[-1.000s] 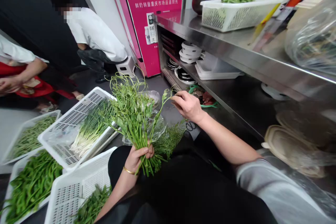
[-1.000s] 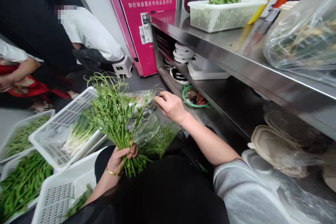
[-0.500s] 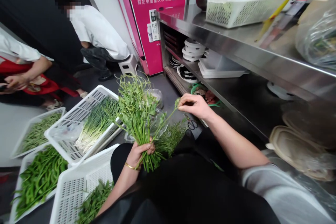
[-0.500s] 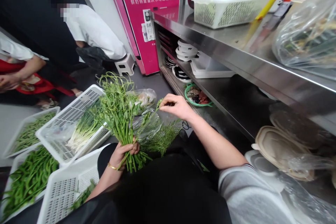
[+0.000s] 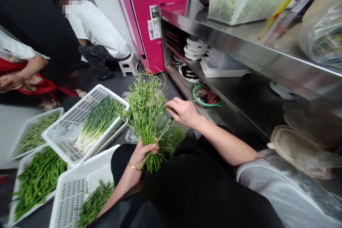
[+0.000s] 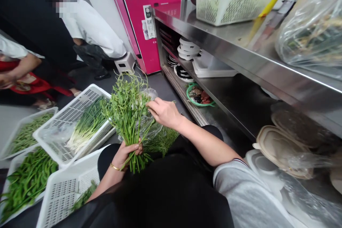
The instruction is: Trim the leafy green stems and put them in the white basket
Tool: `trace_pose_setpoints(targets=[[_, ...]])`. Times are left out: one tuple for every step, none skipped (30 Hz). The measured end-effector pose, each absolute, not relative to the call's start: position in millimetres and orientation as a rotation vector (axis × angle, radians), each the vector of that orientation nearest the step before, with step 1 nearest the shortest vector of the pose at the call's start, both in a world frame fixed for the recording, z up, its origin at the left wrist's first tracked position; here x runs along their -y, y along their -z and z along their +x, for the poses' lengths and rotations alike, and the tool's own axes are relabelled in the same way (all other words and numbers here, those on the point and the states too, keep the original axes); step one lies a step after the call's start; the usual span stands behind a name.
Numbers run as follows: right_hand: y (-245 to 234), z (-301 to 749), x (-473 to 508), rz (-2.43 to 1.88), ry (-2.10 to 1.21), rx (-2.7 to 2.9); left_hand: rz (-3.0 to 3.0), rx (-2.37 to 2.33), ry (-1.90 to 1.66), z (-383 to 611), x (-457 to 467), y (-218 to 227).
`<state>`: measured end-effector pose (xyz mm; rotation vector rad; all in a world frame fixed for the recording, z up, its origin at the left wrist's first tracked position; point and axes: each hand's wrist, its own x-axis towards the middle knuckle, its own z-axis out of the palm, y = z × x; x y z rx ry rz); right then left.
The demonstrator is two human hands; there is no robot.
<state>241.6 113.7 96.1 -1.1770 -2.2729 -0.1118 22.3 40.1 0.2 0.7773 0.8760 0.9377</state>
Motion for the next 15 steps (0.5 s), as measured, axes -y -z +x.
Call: trace_pose_setpoints(targets=[[-93.8,241.1,-117.7,-1.184,0.178,2.253,0.782,-0.871,-0.939,21.7,-39.6,-0.6],[-92.0,241.1,-121.4,-1.185,0.246,2.245,0.787,-0.865,-0.938,21.0,-39.2,-0.8],[-90.7,241.2,-124.7,-1.184,0.315,2.248,0.792,-0.855,-0.936,20.3,-39.0,-0.7],[-89.8,241.3,-127.6,-1.179,0.378,2.261,0.798,-0.844,-0.934,19.7,-38.9,-0.4],[-89.2,241.3,-130.1,-1.170,0.431,2.281,0.806,-0.834,-0.933,19.2,-38.8,0.1],[-88.9,241.3,-132.2,-1.157,0.474,2.303,0.816,-0.824,-0.930,18.8,-38.7,0.7],[-88.7,241.3,-134.0,-1.140,0.505,2.324,0.828,-0.817,-0.926,18.4,-38.6,1.2],[-88.5,241.4,-135.4,-1.117,0.527,2.344,0.837,-0.812,-0.921,18.1,-38.4,1.7],[-88.3,241.6,-136.5,-1.090,0.538,2.362,0.844,-0.809,-0.915,17.7,-38.1,2.0],[-88.1,241.9,-137.3,-1.061,0.541,2.380,0.847,-0.808,-0.908,17.4,-37.9,2.2],[-88.0,242.3,-137.9,-1.035,0.540,2.394,0.847,-0.808,-0.902,17.1,-37.7,2.2],[-88.1,243.0,-138.1,-1.015,0.533,2.405,0.845,-0.809,-0.898,16.9,-37.6,2.0],[-88.5,244.0,-138.0,-0.999,0.518,2.417,0.843,-0.809,-0.896,16.9,-37.7,1.7],[-89.3,245.2,-137.4,-0.985,0.490,2.428,0.840,-0.809,-0.895,17.2,-38.0,1.2],[-90.6,246.9,-136.4,-0.978,0.442,2.431,0.837,-0.813,-0.896,17.7,-38.4,0.6]])
